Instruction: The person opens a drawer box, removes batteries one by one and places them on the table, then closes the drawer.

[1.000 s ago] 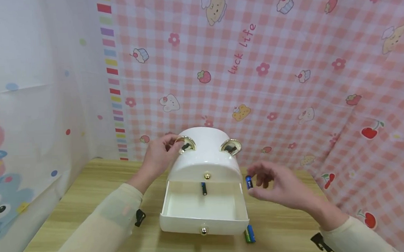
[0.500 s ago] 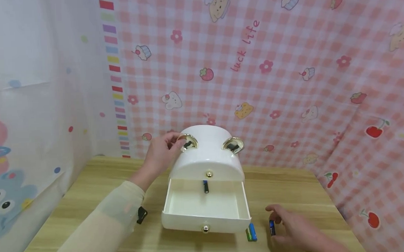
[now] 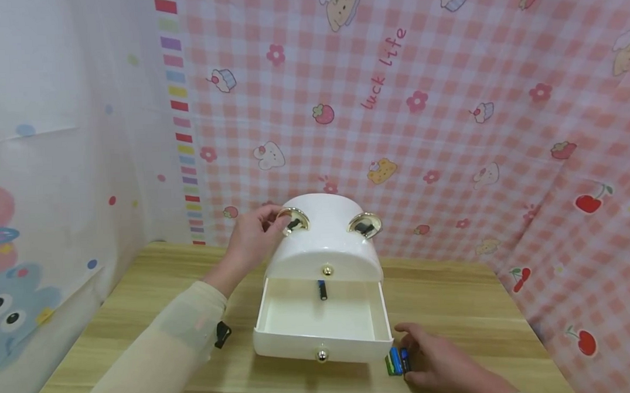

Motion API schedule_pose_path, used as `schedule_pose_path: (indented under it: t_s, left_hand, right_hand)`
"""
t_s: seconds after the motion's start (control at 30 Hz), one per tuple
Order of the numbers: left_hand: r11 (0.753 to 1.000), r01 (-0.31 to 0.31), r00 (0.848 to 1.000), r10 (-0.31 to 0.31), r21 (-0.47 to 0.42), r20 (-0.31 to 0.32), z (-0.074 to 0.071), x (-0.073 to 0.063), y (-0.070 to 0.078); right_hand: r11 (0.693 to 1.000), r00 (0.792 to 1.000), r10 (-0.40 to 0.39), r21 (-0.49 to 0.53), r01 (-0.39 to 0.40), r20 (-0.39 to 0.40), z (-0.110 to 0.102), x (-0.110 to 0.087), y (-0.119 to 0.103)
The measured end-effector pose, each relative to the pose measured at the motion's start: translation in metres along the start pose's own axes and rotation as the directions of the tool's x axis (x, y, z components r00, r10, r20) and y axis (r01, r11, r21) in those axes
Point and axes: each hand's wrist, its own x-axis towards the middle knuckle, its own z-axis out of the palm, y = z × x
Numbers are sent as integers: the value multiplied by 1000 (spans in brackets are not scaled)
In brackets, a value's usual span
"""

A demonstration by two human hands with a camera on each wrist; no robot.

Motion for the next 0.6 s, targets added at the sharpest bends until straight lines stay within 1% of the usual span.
schedule_pose_path:
  t_s: [0.13,0.33,0.47,0.6]
  left_hand:
    - [1000,4,1000,-4,4,2,0,0,1]
    - [1000,1,1000,-1,9,5,0,0,2]
    - [1000,1,1000,-1,7,3,0,0,1]
    - [1000,1,1000,-1,4,2,-1,0,1]
  right_hand:
    - [1000,1000,5,7,-5,26,1,3,0]
    - [999,999,-44,-20,44,3,3,5,2]
    - [999,999,-29,-26,29,15,3,6,1]
    - [999,999,-37,-37,38,17,2,7,0]
